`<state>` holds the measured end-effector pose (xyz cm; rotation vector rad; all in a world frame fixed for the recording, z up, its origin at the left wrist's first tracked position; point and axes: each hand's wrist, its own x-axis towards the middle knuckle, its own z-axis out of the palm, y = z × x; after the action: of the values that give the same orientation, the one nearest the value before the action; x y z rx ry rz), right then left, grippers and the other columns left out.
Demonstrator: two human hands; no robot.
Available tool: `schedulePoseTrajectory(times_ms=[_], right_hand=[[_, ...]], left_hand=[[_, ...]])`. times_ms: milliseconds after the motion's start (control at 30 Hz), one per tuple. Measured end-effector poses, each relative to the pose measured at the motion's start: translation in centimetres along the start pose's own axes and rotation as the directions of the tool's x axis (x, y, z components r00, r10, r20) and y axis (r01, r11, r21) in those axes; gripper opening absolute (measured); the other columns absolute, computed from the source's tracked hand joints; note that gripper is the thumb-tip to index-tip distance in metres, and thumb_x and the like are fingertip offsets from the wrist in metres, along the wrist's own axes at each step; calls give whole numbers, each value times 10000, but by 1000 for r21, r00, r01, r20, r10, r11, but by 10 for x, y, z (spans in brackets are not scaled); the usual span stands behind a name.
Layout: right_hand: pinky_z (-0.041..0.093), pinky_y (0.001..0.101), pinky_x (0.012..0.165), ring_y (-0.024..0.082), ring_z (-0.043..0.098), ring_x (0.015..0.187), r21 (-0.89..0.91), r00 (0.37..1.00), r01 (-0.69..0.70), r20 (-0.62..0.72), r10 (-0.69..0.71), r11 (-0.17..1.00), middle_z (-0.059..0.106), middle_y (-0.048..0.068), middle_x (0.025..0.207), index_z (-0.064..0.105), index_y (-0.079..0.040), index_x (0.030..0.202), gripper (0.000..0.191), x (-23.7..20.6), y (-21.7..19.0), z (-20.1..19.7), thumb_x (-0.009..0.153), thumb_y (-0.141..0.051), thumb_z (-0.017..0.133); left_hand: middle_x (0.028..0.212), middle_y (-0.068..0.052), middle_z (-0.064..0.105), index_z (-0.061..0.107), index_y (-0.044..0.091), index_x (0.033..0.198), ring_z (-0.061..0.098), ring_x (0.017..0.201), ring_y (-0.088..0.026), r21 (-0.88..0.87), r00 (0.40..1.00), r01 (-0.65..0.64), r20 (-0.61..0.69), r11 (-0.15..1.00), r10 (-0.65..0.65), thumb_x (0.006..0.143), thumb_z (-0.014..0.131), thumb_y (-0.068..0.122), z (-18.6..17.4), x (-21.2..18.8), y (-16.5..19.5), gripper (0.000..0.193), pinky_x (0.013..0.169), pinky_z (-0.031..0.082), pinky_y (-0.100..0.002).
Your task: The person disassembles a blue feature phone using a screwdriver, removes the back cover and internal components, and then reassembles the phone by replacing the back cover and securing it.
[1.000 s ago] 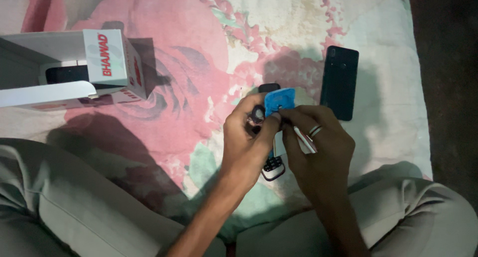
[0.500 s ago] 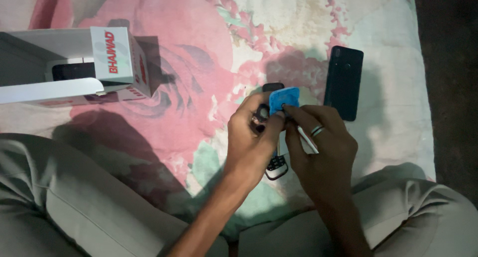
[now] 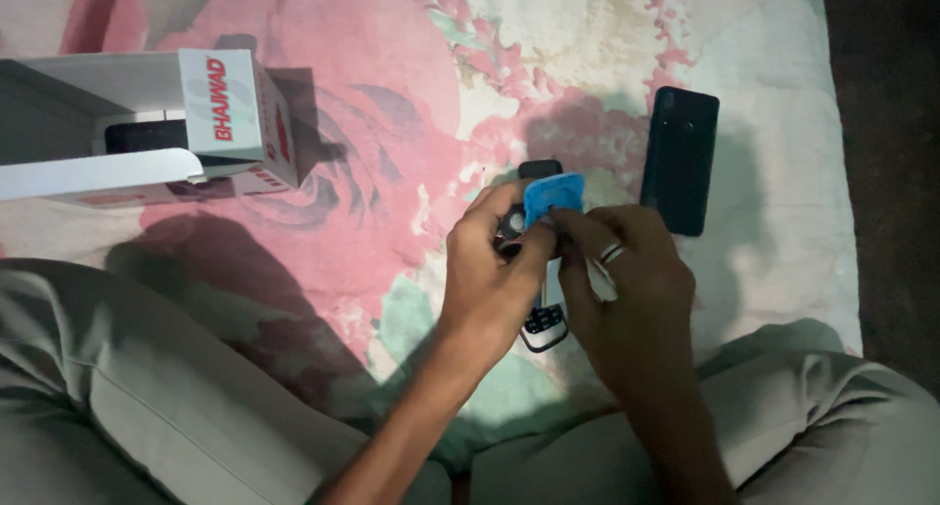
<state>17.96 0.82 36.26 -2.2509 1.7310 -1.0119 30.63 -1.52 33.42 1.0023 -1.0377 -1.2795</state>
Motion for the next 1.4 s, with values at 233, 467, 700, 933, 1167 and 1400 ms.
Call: schedulePoseTrajectory(times_ms=[233,467,700,933,1167,1400], right_hand=[[542,354,767,266,702,896,80,998,-54,-16,56,995,652,112,1023,737,-101,1140,315,1,1,-2,849,16,749],[550,338,775,235,711,894,121,996,-89,3,90,989,663,110,1013,743,-92,1149,324,1,-11,7,853,40,728],[534,308,814,205,705,909,109,997,-62,-27,66,992,684,96,1006,737,-75,1143,334,2,-14,10,838,61,736],[551,296,796,155,683,893,270,965,-252,-2,263,929,707,76,981,689,-33,1185,355,0,-16,19,848,1,796],[560,309,808,199,713,940,113,985,-169,47,164,979,717,110,1057,681,-22,1164,527,4,-33,18,696,-107,909],[580,325,810,215,737,958,84,990,-107,97,99,991,718,112,1103,724,-62,1159,497,-1,-33,23,693,-97,894]], left_hand=[[861,-22,672,691,-12,1119,598,728,-82,-1,985,174,-7,985,-174,952,596,32,2,0,-1,198,650,506,-267],[885,-33,696,670,-16,1142,639,761,-76,-88,990,140,-3,986,-140,947,593,33,-12,-4,-1,216,687,531,-255],[882,-32,714,680,-24,1105,669,756,-73,-85,986,165,4,983,-165,965,585,46,-21,-3,2,183,690,558,-251],[852,-48,677,633,6,1096,626,723,-80,-51,984,176,-26,983,-177,1002,571,70,-28,-4,-1,129,655,536,-248],[962,-48,631,544,55,1192,580,780,-88,-14,986,100,-133,995,-101,1014,556,77,-33,-4,0,179,649,527,-257],[1007,-51,614,498,120,1241,633,845,-98,-225,916,341,-137,913,-376,1017,511,105,-41,-8,-3,225,647,610,-313]])
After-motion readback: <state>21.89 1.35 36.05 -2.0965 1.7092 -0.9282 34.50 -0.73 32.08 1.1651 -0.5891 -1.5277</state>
